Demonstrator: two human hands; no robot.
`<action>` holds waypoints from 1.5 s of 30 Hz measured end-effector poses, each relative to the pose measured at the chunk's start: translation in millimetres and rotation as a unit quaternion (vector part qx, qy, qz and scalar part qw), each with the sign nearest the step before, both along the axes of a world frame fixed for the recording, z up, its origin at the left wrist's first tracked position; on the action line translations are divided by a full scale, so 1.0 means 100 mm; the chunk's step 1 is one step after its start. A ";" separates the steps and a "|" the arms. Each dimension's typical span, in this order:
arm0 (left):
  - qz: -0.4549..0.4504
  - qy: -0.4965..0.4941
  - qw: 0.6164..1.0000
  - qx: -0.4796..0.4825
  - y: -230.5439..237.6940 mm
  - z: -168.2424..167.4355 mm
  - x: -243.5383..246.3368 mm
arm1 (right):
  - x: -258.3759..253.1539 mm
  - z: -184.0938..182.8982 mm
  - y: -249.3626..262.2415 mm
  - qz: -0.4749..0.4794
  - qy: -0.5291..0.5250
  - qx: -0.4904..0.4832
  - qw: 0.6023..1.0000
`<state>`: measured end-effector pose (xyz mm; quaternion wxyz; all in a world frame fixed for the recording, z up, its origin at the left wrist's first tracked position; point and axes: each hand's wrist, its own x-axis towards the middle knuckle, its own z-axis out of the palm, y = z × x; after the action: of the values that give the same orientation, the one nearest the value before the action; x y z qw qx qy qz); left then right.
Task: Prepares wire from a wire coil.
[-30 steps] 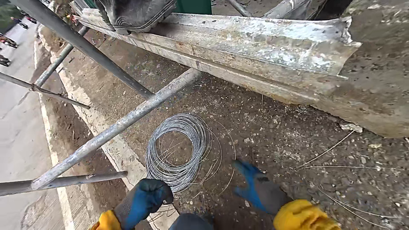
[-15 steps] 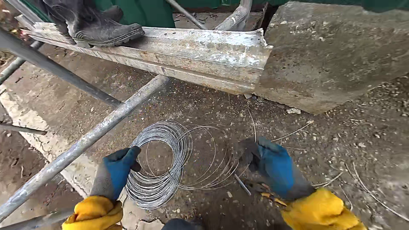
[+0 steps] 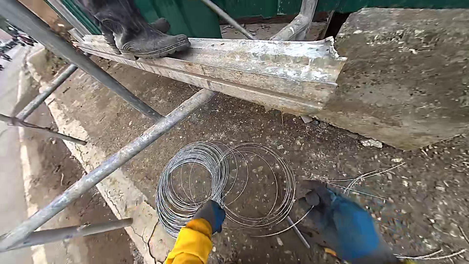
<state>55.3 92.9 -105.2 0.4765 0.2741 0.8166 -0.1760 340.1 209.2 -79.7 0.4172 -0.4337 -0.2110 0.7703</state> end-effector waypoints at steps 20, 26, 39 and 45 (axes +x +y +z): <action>0.540 0.115 0.633 0.543 -0.45 0.56 -0.27 | -0.20 0.25 -0.30 0.089 -0.125 -0.069 0.986; 0.435 0.262 0.753 0.418 -0.60 0.44 -0.40 | -0.21 -0.09 -0.23 0.117 -0.242 0.070 0.961; 0.543 -0.367 0.540 0.527 0.55 0.92 0.55 | -0.12 0.00 -0.61 0.324 -0.118 0.317 0.884; 0.584 -0.404 0.437 0.552 0.68 1.11 0.51 | -0.25 -0.17 -0.74 0.310 -0.153 0.361 0.866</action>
<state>106.2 160.9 5.9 0.4893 -0.0224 0.4221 0.7628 315.5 135.2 -96.8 0.2469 -0.2781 -0.6590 0.6538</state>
